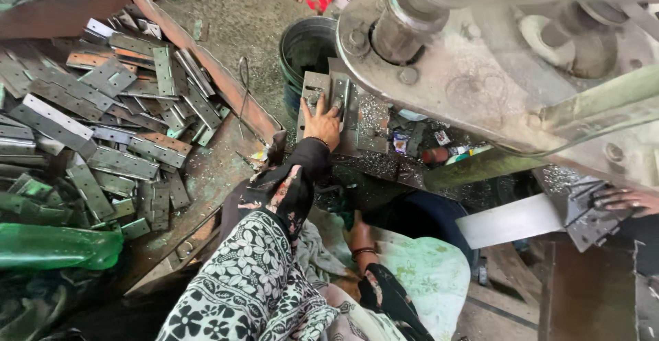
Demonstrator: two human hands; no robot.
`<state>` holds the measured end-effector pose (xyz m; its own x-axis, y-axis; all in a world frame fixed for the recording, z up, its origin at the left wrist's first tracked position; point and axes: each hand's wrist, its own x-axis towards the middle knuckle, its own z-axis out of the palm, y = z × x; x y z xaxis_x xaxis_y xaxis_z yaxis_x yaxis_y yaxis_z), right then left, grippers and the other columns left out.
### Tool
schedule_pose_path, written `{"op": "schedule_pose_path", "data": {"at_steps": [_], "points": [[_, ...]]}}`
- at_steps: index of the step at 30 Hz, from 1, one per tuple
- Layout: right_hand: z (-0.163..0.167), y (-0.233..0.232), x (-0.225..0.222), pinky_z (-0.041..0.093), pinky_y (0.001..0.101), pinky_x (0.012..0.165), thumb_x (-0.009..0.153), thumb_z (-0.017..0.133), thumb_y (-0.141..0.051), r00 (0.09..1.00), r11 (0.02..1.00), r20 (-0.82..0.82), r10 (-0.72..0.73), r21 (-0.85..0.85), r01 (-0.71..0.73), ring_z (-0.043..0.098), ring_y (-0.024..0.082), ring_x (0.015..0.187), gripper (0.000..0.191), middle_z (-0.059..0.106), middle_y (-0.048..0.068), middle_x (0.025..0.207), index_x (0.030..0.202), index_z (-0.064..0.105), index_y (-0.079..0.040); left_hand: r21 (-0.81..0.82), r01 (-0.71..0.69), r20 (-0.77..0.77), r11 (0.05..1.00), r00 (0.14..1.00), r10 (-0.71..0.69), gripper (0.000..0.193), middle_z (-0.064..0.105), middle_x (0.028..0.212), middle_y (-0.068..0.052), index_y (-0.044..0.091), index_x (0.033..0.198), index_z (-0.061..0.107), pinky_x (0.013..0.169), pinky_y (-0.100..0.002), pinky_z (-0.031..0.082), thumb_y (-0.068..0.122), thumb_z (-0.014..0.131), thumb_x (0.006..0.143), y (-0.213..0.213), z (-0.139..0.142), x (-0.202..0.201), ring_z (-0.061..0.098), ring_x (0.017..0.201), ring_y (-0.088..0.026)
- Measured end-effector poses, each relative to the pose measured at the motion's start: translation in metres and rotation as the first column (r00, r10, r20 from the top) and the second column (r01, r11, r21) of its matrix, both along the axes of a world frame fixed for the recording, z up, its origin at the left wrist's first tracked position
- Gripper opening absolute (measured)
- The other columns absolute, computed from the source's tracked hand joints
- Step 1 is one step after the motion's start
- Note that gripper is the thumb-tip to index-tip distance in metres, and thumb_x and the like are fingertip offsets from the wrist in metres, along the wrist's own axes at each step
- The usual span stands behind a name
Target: The person repeatedly picks up metal hinge pieces from a bin, places them into a press machine, and operates the lever to process them. Finished pieces are dropped into a pile on the floor. The cycle continues throughout the clip.
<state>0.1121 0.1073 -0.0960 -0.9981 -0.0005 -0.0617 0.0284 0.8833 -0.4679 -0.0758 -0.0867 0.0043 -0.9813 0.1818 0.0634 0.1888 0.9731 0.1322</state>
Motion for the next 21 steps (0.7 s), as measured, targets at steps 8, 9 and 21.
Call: {"op": "schedule_pose_path", "data": {"at_steps": [8,9,21], "points": [[0.0,-0.007,0.004,0.058,0.0559,0.081,0.076,0.08,-0.029,0.966,0.999,0.257,-0.023,0.052,0.01,0.069,0.049,0.094,0.067,0.072,0.029,0.098,0.134,0.052,-0.011,-0.003,-0.009,-0.03,1.0,1.0,0.009,0.041,0.052,0.152,0.002,0.016,0.125,0.072,0.113,-0.082,-0.001,0.023,0.043,0.097,-0.009,0.004,-0.008,0.017,0.156,-0.035],[0.0,-0.008,0.004,0.058,0.0558,0.081,0.077,0.08,-0.03,0.966,0.998,0.259,-0.019,0.07,0.0,0.069,0.049,0.094,0.065,0.072,0.029,0.098,0.133,0.053,-0.01,0.007,-0.016,-0.047,1.0,0.999,0.016,0.041,0.053,0.151,0.002,0.016,0.124,0.072,0.112,-0.082,0.0,0.024,0.043,0.097,-0.01,0.006,-0.012,0.018,0.155,-0.035],[0.001,-0.015,0.006,0.059,0.0553,0.072,0.077,0.078,-0.024,1.0,0.999,-0.015,-0.027,-0.044,0.026,0.071,0.048,0.084,0.074,0.071,0.029,0.091,0.143,0.048,-0.01,-0.069,-0.04,-0.024,0.997,0.999,0.038,0.038,0.056,0.144,0.0,0.017,0.126,0.072,0.111,-0.083,0.005,0.028,0.047,0.1,-0.01,0.015,-0.017,0.02,0.154,-0.036]]}}
